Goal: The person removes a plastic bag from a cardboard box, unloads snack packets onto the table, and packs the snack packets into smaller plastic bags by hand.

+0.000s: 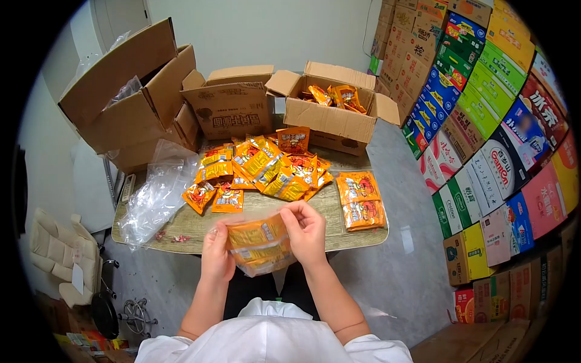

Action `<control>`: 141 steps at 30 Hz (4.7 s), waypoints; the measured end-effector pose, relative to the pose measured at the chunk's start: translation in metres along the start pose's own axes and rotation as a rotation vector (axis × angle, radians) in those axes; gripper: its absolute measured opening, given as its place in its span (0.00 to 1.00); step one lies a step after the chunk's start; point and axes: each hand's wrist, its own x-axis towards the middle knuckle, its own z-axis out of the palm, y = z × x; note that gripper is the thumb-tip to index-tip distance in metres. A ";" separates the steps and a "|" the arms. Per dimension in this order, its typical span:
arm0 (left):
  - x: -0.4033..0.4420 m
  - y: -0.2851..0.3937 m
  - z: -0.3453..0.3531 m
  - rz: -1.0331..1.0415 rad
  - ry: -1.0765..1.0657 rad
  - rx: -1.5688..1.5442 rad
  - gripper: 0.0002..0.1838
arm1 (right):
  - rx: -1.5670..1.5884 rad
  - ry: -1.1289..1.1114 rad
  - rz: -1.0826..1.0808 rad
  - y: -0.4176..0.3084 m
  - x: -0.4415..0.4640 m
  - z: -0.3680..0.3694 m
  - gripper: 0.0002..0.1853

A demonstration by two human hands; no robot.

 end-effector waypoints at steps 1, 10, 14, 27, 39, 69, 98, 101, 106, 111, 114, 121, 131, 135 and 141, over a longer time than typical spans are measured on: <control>0.000 0.000 0.000 0.000 0.000 0.000 0.22 | 0.000 -0.002 -0.015 0.001 0.000 0.000 0.04; 0.018 0.017 -0.021 0.095 0.090 0.126 0.23 | -0.092 -0.001 -0.090 -0.004 -0.011 0.004 0.04; 0.023 0.046 -0.009 0.376 0.021 0.461 0.28 | -0.251 0.004 -0.159 0.001 -0.016 0.008 0.04; 0.021 0.045 0.038 0.523 -0.342 1.170 0.04 | -0.585 -0.111 -0.375 -0.007 -0.016 0.015 0.03; 0.013 0.042 0.028 0.467 -0.318 1.165 0.02 | -0.422 0.039 -0.271 0.002 -0.025 0.007 0.03; 0.012 -0.012 -0.033 0.059 -0.457 0.298 0.55 | 0.378 0.158 -0.111 -0.005 0.006 -0.020 0.02; -0.007 0.003 0.018 0.437 -0.301 1.059 0.32 | 0.240 -0.262 0.049 0.033 -0.032 0.013 0.41; -0.012 0.007 0.018 0.364 -0.307 0.963 0.30 | 0.612 -0.017 0.402 0.040 -0.030 -0.003 0.27; -0.001 0.004 0.005 0.503 0.112 1.046 0.28 | 0.712 0.035 0.437 0.046 -0.027 -0.026 0.26; 0.007 -0.025 -0.024 -0.208 0.007 0.155 0.21 | 0.713 -0.021 0.413 0.052 -0.026 -0.038 0.23; 0.002 -0.022 -0.013 -0.511 -0.172 0.042 0.16 | 0.672 -0.003 0.420 0.058 -0.027 -0.040 0.22; 0.003 -0.040 -0.016 -0.272 -0.195 0.367 0.16 | 0.481 0.166 0.484 0.056 -0.025 -0.045 0.19; -0.001 0.007 0.000 -0.192 -0.148 0.378 0.32 | 0.696 -0.189 0.748 0.030 -0.048 -0.023 0.25; 0.003 0.010 -0.011 -0.173 -0.082 0.341 0.28 | 0.616 0.150 0.539 0.021 -0.038 -0.024 0.23; 0.008 0.009 -0.024 -0.071 0.161 0.337 0.28 | 0.508 0.056 0.626 0.018 -0.043 -0.027 0.21</control>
